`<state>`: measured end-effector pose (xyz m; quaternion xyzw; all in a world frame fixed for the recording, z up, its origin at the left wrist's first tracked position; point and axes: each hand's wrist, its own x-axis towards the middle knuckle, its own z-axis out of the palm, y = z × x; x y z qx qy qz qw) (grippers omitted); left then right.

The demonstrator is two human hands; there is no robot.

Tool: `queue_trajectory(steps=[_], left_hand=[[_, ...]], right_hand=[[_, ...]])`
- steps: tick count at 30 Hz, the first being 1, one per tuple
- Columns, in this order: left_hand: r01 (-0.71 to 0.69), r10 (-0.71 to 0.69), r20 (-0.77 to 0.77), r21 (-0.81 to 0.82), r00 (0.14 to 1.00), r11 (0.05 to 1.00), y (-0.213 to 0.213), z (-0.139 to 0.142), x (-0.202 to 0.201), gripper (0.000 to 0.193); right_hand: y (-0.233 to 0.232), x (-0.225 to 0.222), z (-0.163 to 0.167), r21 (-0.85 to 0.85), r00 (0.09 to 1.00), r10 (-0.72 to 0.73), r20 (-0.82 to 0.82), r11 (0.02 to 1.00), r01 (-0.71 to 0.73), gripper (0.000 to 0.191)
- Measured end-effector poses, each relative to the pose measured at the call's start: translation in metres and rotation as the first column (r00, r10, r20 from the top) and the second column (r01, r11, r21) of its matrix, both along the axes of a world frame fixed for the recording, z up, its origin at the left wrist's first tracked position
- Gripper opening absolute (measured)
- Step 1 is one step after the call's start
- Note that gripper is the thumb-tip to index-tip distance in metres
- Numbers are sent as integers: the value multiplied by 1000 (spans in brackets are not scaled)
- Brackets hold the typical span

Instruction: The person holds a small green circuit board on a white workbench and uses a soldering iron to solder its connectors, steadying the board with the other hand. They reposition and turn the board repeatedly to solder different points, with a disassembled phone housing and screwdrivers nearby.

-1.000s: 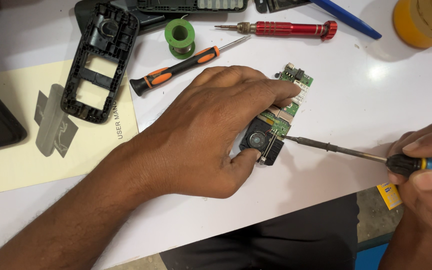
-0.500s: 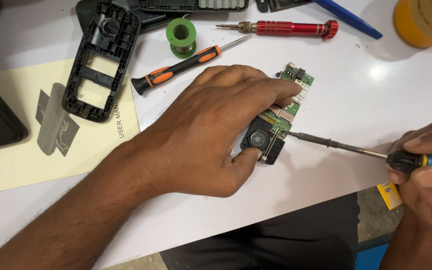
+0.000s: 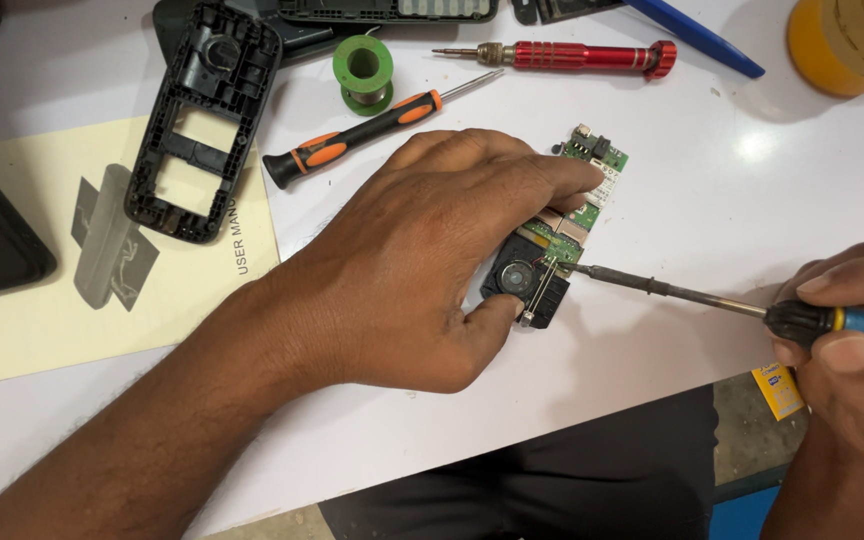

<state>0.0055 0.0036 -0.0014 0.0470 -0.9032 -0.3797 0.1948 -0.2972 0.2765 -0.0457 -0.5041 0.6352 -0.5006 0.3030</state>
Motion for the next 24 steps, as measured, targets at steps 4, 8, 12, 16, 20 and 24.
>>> queue_trajectory(steps=[4, 8, 12, 16, 20, 24], left_hand=[[0, 0, 1, 9, 1000, 1000, 0, 0, 0, 83], [-3, 3, -3, 6, 1000, 1000, 0, 1, 0, 84], [-2, 2, 1, 10, 1000, 1000, 0, 1, 1, 83], [0, 0, 8, 7, 1000, 1000, 0, 0, 0, 85], [-5, 5, 2, -9, 1000, 1000, 0, 1, 0, 84], [12, -12, -20, -3, 1000, 1000, -1, 3, 1, 85]], right_hand=[[-2, -1, 1, -7, 999, 41, -3, 999, -41, 28], [-2, 3, 3, -20, 999, 3, -39, 1000, -3, 26], [-5, 8, 7, -17, 998, -25, -62, 1000, 24, 25], [-13, 11, 13, -26, 990, 5, -143, 1000, -9, 23], [-16, 15, 18, -41, 980, 15, -197, 999, -24, 22], [-15, 17, 16, -56, 980, 4, -200, 998, -16, 23]])
